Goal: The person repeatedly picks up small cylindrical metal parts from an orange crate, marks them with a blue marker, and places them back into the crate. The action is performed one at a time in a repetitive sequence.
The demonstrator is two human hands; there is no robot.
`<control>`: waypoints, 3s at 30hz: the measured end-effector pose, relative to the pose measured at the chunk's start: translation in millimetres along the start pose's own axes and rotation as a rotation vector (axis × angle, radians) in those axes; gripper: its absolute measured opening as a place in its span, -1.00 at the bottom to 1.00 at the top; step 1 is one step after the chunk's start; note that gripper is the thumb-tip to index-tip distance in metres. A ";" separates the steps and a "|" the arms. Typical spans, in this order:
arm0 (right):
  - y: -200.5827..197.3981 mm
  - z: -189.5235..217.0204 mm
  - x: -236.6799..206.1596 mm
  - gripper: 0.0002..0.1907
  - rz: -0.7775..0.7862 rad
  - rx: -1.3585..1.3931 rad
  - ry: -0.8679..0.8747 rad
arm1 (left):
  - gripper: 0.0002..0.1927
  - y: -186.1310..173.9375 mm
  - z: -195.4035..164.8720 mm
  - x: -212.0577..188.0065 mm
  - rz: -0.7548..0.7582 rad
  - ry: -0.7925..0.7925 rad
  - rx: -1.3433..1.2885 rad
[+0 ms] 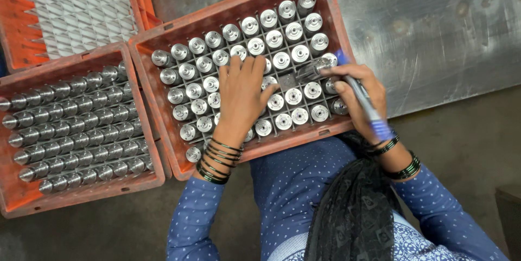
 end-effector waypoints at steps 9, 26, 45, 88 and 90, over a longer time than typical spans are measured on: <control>15.0 12.8 40.7 -0.67 0.307 -0.677 -0.331 | -0.45 47.2 -10.3 -12.1 0.032 -0.027 0.079; 5.0 7.0 -2.6 -0.53 0.072 -0.173 -0.046 | -0.56 47.3 -21.5 -62.9 -0.242 -0.662 -1.998; 50.5 57.3 -31.8 -0.74 0.224 -0.224 -0.407 | -0.66 85.8 -30.6 -70.7 -0.417 -0.774 -2.045; -4.1 -49.6 -34.1 -0.76 -0.087 0.382 0.131 | -0.51 -7.8 6.3 -12.6 -0.025 -0.066 -0.125; -3.7 -49.7 -34.0 -0.76 -0.078 0.341 0.147 | -0.49 -5.7 13.9 -19.5 0.002 -0.100 0.018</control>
Point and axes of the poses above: each hand's wrist, its own x-axis towards the middle knuckle, its own y-axis out of the palm, z = x × y, the point moved 7 cm from there along x, towards the middle knuckle, and after that the axes turned 5 degrees about x, right-handed, at the moved point
